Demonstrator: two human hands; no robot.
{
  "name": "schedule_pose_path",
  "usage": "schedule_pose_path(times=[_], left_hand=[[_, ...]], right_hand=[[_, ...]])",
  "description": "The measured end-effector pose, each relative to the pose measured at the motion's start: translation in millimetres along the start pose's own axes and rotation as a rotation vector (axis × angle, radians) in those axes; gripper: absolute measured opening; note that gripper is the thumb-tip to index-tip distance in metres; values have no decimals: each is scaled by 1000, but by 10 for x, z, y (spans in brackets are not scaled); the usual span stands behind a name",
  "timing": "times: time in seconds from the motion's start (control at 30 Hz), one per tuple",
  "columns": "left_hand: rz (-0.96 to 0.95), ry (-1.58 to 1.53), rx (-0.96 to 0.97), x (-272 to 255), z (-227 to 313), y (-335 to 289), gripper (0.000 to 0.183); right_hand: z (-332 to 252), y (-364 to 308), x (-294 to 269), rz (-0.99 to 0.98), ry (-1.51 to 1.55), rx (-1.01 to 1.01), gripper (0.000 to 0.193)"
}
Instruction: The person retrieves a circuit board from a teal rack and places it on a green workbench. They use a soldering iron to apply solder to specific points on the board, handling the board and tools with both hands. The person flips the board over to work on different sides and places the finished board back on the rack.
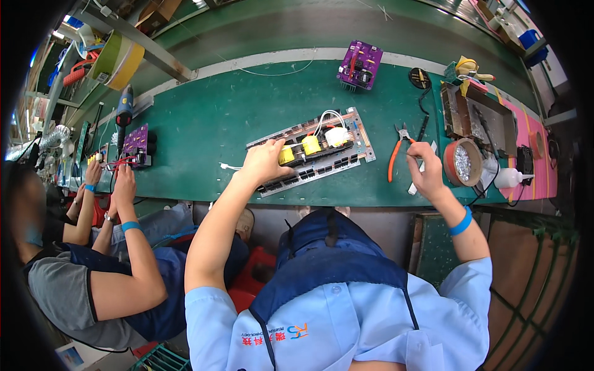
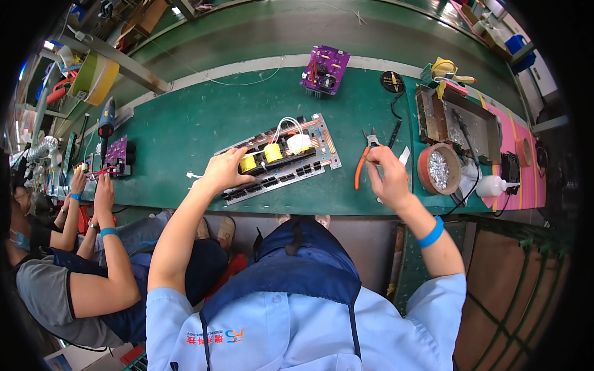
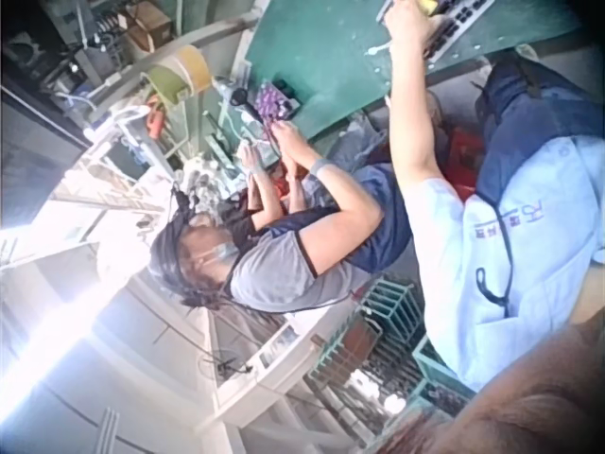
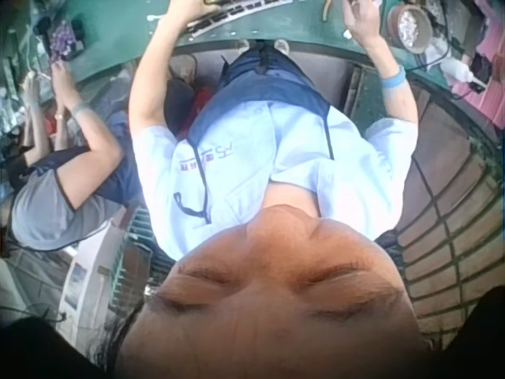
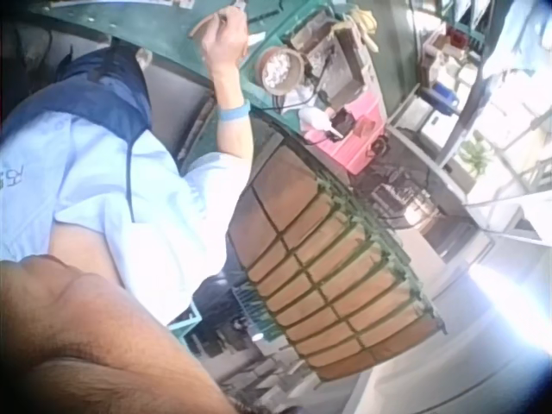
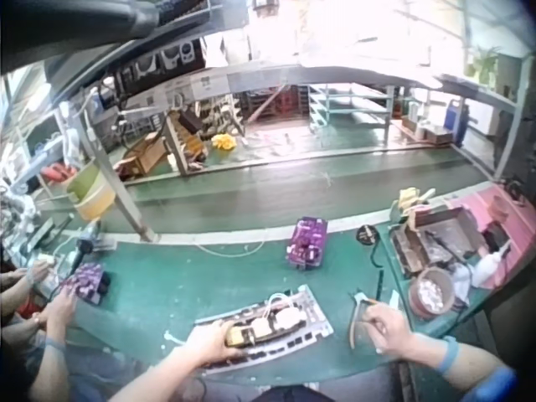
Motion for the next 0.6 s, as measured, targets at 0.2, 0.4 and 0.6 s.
schedule_pose_path(times=[0.2,0.4,0.6], left_hand=[[-62,-30,79,0,11,139,54],[-80,-41,52,6,-35,173,53],[-45,-58,37,-4,-43,170,53]], right_hand=[[-368,-46,792,82,567,199,12],[-720,23,1267,84,160,-199,15],[-543,180,1497,-101,100,-2,10]])
Point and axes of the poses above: each hand's wrist, its own y-axis towards the middle knuckle, its own x-axis out of the palm, z = x × y, the point moved 9 cm from there along y, towards the middle knuckle, and after that the axes turned 1 degree about x, right-handed, at the moved point
